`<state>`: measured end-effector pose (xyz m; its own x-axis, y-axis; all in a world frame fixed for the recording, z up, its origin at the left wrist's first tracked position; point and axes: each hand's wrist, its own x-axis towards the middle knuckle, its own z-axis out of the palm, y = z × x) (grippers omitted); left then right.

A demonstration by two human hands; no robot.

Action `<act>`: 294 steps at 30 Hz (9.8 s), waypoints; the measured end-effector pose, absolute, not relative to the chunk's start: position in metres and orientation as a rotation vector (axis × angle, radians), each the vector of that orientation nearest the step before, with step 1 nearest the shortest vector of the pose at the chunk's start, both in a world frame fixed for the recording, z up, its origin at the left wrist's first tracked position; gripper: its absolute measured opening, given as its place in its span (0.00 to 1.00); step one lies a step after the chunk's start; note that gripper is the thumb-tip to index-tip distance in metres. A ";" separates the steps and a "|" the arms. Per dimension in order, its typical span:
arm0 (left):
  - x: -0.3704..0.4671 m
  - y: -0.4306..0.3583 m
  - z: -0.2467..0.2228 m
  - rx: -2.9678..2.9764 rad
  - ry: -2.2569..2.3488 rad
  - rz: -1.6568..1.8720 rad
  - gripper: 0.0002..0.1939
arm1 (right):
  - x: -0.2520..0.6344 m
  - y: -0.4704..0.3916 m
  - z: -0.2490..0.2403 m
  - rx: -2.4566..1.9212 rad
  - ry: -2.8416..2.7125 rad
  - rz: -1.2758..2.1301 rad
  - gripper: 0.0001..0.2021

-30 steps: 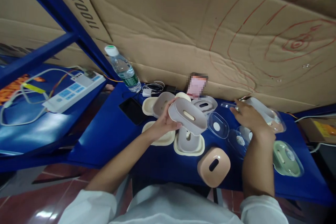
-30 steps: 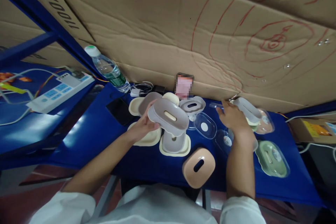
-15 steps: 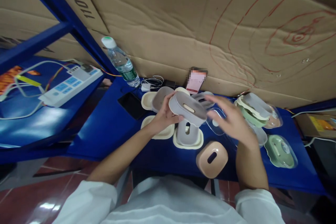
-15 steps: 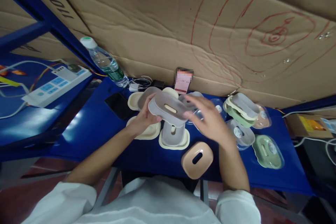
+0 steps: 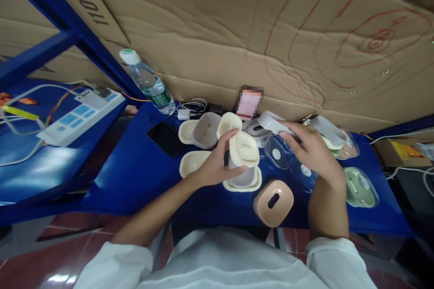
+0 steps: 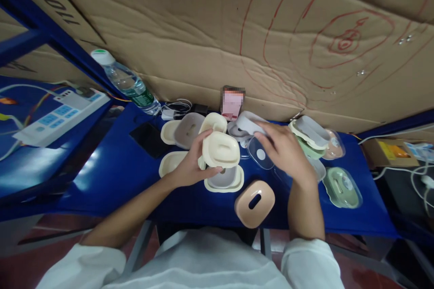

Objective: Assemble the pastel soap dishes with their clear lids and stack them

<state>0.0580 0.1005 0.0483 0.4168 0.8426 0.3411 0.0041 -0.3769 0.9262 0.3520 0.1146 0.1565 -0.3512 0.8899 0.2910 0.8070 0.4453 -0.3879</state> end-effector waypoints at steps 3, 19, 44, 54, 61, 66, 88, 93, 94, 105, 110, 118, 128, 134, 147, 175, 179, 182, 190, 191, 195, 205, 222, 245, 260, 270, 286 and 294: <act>0.059 0.099 0.044 1.836 0.721 1.107 0.49 | 0.377 0.137 0.141 -1.683 -2.256 0.212 0.21; 0.081 0.094 0.048 2.462 1.331 0.917 0.45 | 0.409 -0.093 0.016 -1.992 -1.710 -0.063 0.27; 0.024 -0.053 0.002 2.465 1.623 0.973 0.20 | 0.352 -0.084 -0.027 -1.509 -1.529 -0.344 0.10; 0.035 -0.062 -0.027 2.383 1.676 1.025 0.20 | 0.352 -0.092 -0.047 -1.466 -1.452 -0.452 0.08; 0.007 -0.047 -0.015 2.342 1.729 1.223 0.25 | 0.338 -0.101 -0.035 -1.348 -1.451 -0.373 0.06; -0.023 -0.027 -0.019 2.284 1.929 1.134 0.26 | 0.280 -0.109 -0.019 -1.120 -1.995 -0.088 0.13; -0.010 -0.078 -0.026 2.057 1.330 1.491 0.06 | 0.244 -0.034 0.001 -1.437 -2.222 0.022 0.23; -0.003 -0.086 -0.021 2.116 1.191 1.333 0.07 | 0.256 -0.019 0.007 -1.389 -2.004 0.133 0.18; -0.003 -0.087 -0.019 2.134 1.164 1.286 0.08 | 0.259 -0.020 0.009 -1.373 -1.938 0.153 0.17; -0.011 -0.074 -0.016 2.121 1.193 0.986 0.29 | 0.271 -0.089 -0.005 -1.191 -1.877 0.313 0.14; -0.012 -0.070 -0.015 2.088 1.213 0.916 0.51 | 0.266 -0.088 -0.018 -1.157 -1.940 0.334 0.11; -0.011 -0.073 -0.024 2.169 1.158 1.092 0.22 | 0.267 -0.086 -0.013 -1.111 -2.044 0.335 0.14; -0.008 -0.072 -0.025 2.156 1.260 1.190 0.24 | 0.267 -0.075 -0.011 -1.057 -2.228 0.404 0.23; -0.012 -0.072 -0.030 2.154 1.238 1.267 0.18 | 0.262 -0.068 -0.005 -1.068 -2.279 0.436 0.20; -0.014 -0.080 -0.039 2.173 1.228 1.260 0.18 | 0.252 -0.080 -0.018 -1.165 -2.315 0.097 0.21; -0.026 -0.058 0.019 2.062 1.203 1.278 0.17 | 0.259 -0.082 -0.025 -1.203 -2.031 0.151 0.48; -0.020 -0.058 0.010 2.105 1.101 1.169 0.16 | 0.260 -0.081 -0.023 -1.192 -2.115 0.190 0.41; -0.025 -0.055 0.008 2.122 1.078 1.091 0.16 | 0.258 -0.080 -0.020 -1.162 -2.203 0.143 0.38; -0.025 -0.061 -0.001 2.092 1.153 1.062 0.23 | 0.256 -0.079 -0.017 -1.178 -2.299 0.030 0.39; -0.024 -0.062 -0.004 2.095 1.160 1.081 0.22 | 0.256 -0.079 -0.017 -1.166 -2.308 0.042 0.39; -0.022 -0.063 -0.012 2.122 1.153 1.132 0.19 | 0.255 -0.078 -0.021 -1.161 -2.312 0.056 0.39; -0.019 -0.064 -0.029 2.113 1.222 1.226 0.18 | 0.251 -0.078 -0.019 -1.171 -2.323 0.175 0.36; -0.016 -0.058 -0.013 2.062 1.241 1.168 0.17 | 0.257 -0.079 -0.025 -1.273 -2.166 0.221 0.37; -0.139 -0.031 -0.028 1.840 2.070 1.604 0.24 | 0.287 0.172 0.092 -1.523 -2.540 -0.146 0.19; -0.147 -0.031 -0.039 1.797 2.149 1.731 0.23 | 0.295 0.201 0.076 -1.520 -2.494 -0.228 0.19; -0.142 -0.038 -0.023 1.833 2.208 1.603 0.26 | 0.244 -0.009 0.080 -0.698 -2.841 0.072 0.13; -0.007 0.073 0.019 2.412 1.906 0.839 0.13 | 0.233 0.019 0.012 -1.021 -2.484 0.014 0.18; -0.062 -0.017 0.008 2.331 1.530 1.210 0.13 | 0.232 0.017 0.009 -0.741 -2.631 0.315 0.16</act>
<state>-0.0615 -0.0172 0.0079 0.1782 0.8107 0.5576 0.7295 -0.4892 0.4780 0.2322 0.0166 0.0093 -0.7853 0.5390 0.3044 0.4518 0.8353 -0.3133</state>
